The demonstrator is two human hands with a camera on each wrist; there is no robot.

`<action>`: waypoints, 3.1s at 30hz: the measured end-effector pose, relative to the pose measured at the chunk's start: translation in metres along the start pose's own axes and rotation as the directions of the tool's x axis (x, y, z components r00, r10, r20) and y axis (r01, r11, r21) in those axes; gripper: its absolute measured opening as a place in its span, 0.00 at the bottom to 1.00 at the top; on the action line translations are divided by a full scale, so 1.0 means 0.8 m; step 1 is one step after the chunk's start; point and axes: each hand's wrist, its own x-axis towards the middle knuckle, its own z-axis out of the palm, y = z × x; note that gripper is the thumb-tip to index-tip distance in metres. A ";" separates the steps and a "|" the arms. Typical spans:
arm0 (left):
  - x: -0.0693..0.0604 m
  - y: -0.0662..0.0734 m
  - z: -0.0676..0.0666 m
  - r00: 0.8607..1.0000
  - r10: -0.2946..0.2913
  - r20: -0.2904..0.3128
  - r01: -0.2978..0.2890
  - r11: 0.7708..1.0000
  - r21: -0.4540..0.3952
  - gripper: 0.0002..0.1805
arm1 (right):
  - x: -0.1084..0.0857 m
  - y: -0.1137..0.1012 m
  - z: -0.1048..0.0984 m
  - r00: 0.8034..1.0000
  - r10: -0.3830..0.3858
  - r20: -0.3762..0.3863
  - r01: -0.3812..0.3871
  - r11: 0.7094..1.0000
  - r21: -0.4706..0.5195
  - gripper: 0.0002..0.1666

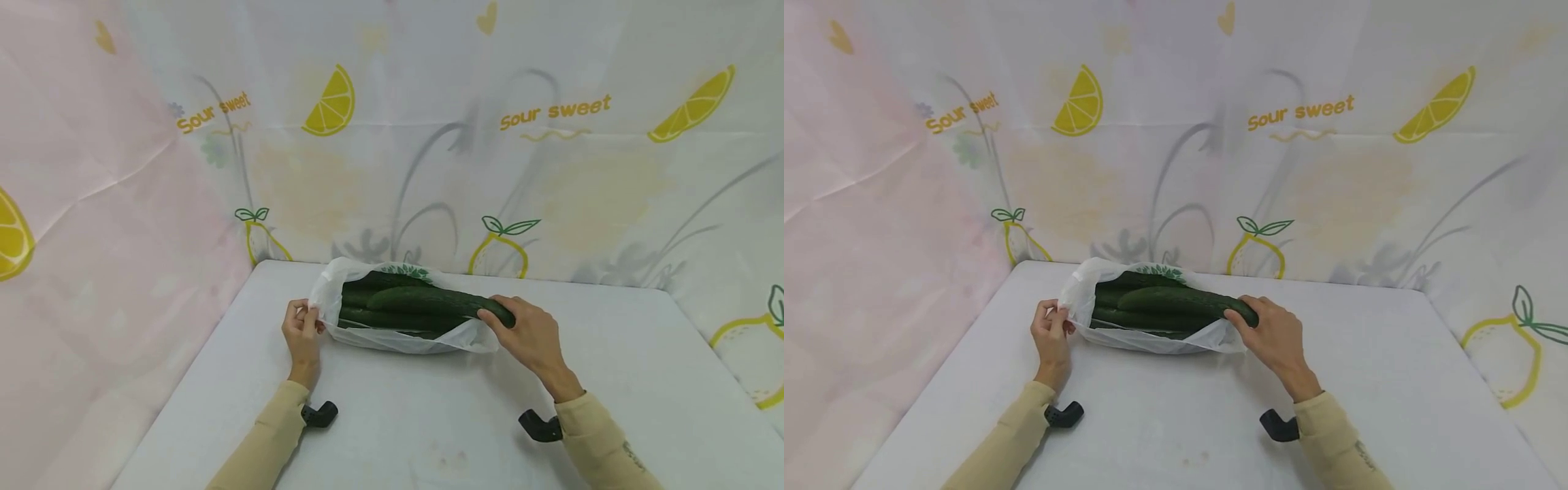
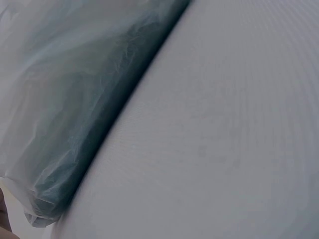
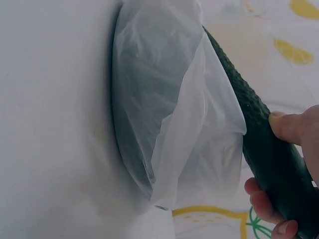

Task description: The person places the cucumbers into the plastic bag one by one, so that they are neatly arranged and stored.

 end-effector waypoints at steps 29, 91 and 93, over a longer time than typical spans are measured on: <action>0.009 -0.030 -0.006 1.000 -0.013 -0.029 0.013 1.000 -0.008 0.04 | 0.015 -0.033 0.018 0.996 -0.016 0.086 0.022 0.997 -0.068 0.28; -0.004 0.001 0.000 0.996 0.074 -0.052 -0.076 0.996 -0.035 0.05 | 0.047 -0.061 0.052 0.897 -0.152 0.415 0.098 0.984 0.150 0.26; -0.004 -0.001 -0.001 0.996 0.071 -0.048 -0.074 0.996 -0.042 0.05 | 0.047 -0.058 0.051 0.881 -0.151 0.449 0.079 0.982 0.174 0.27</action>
